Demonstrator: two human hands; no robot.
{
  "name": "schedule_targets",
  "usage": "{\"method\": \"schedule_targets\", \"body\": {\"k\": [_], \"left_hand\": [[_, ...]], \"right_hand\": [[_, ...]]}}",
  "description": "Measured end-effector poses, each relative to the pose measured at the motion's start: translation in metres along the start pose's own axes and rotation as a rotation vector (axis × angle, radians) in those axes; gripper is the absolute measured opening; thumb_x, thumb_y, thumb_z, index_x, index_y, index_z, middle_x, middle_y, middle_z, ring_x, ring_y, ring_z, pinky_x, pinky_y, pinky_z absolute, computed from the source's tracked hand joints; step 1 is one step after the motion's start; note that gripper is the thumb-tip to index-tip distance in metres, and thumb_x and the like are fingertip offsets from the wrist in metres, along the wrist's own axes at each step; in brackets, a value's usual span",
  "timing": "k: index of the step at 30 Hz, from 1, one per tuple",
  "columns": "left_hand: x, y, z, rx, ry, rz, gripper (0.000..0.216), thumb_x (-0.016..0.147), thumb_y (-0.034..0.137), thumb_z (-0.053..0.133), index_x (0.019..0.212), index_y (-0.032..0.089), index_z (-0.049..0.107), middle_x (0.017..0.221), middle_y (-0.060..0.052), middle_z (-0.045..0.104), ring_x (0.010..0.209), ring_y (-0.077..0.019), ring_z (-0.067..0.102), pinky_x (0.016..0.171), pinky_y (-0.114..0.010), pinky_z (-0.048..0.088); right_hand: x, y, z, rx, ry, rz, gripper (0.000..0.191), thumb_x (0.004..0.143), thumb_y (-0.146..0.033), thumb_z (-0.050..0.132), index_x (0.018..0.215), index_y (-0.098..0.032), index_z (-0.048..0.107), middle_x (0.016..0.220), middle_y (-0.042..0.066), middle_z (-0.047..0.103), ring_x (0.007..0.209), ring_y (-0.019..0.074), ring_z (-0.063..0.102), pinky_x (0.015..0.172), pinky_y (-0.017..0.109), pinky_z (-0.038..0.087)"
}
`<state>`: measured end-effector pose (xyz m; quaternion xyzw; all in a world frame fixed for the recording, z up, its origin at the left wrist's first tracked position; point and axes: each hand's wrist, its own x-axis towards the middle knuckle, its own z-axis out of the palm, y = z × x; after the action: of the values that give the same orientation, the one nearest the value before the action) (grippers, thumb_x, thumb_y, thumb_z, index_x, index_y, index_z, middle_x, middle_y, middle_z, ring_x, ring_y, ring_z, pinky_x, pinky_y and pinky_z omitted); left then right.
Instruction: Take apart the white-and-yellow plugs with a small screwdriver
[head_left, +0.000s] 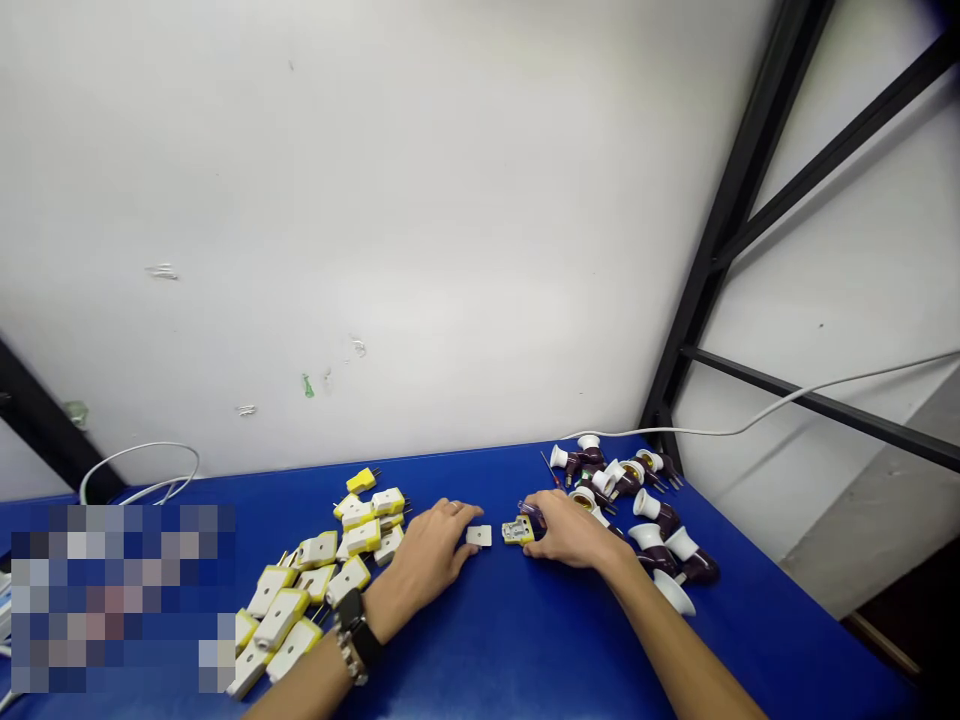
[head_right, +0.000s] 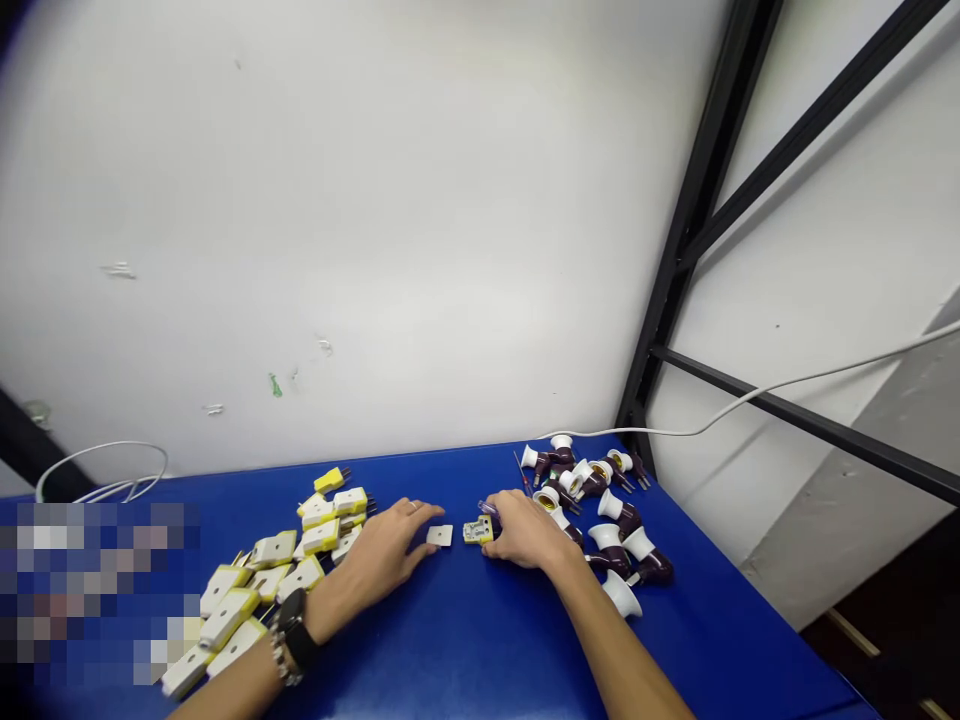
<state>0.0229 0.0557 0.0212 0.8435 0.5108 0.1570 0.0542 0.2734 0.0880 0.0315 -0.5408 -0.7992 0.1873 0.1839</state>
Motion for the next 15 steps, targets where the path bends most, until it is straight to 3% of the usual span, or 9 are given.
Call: {"method": "schedule_targets", "body": {"k": [2,5,8,10,15], "left_hand": [[-0.003,-0.013,-0.014,0.007,0.057,-0.036,0.039,0.095,0.018,0.058,0.133,0.027,0.058,0.128,-0.006,0.066,0.117,-0.0254,0.061,0.098,-0.037,0.05],[-0.011,-0.037,-0.042,0.102,0.127,-0.125,0.036,0.097,0.018,0.053,0.131,0.025,0.061,0.129,-0.009,0.066,0.114,-0.0278,0.061,0.097,-0.041,0.05],[-0.019,-0.058,-0.06,0.242,0.039,-0.213,0.034,0.091,0.024,0.063,0.125,0.022,0.067,0.127,-0.01,0.068,0.115,-0.033,0.06,0.093,-0.043,0.05],[-0.022,-0.065,-0.061,0.259,-0.018,-0.249,0.031,0.09,0.024,0.063,0.12,0.022,0.07,0.124,-0.011,0.07,0.117,-0.0341,0.06,0.091,-0.041,0.051],[-0.021,-0.076,-0.054,0.202,0.009,-0.356,0.032,0.092,0.024,0.059,0.122,0.022,0.069,0.11,-0.011,0.075,0.11,-0.0337,0.066,0.085,-0.04,0.053]], "right_hand": [[0.0,-0.002,-0.002,0.017,0.025,-0.021,0.042,0.063,-0.033,0.085,0.101,-0.021,0.073,0.091,0.005,0.071,0.089,0.0271,0.066,0.073,0.03,0.047],[0.002,-0.007,-0.004,0.05,0.089,-0.052,0.029,0.083,-0.042,0.071,0.105,-0.022,0.072,0.092,0.006,0.07,0.087,0.0253,0.066,0.075,0.032,0.048],[0.004,-0.012,-0.004,0.093,0.178,-0.077,0.027,0.099,-0.038,0.051,0.109,-0.022,0.07,0.102,0.007,0.07,0.094,0.0252,0.066,0.083,0.036,0.049],[0.005,-0.015,-0.004,0.125,0.236,-0.093,0.029,0.101,-0.035,0.046,0.109,-0.022,0.07,0.105,0.008,0.07,0.098,0.0258,0.066,0.087,0.038,0.048],[0.006,-0.022,-0.007,0.218,0.37,-0.133,0.028,0.1,-0.037,0.049,0.104,-0.022,0.072,0.099,0.007,0.069,0.087,0.0242,0.065,0.081,0.037,0.051]]}}
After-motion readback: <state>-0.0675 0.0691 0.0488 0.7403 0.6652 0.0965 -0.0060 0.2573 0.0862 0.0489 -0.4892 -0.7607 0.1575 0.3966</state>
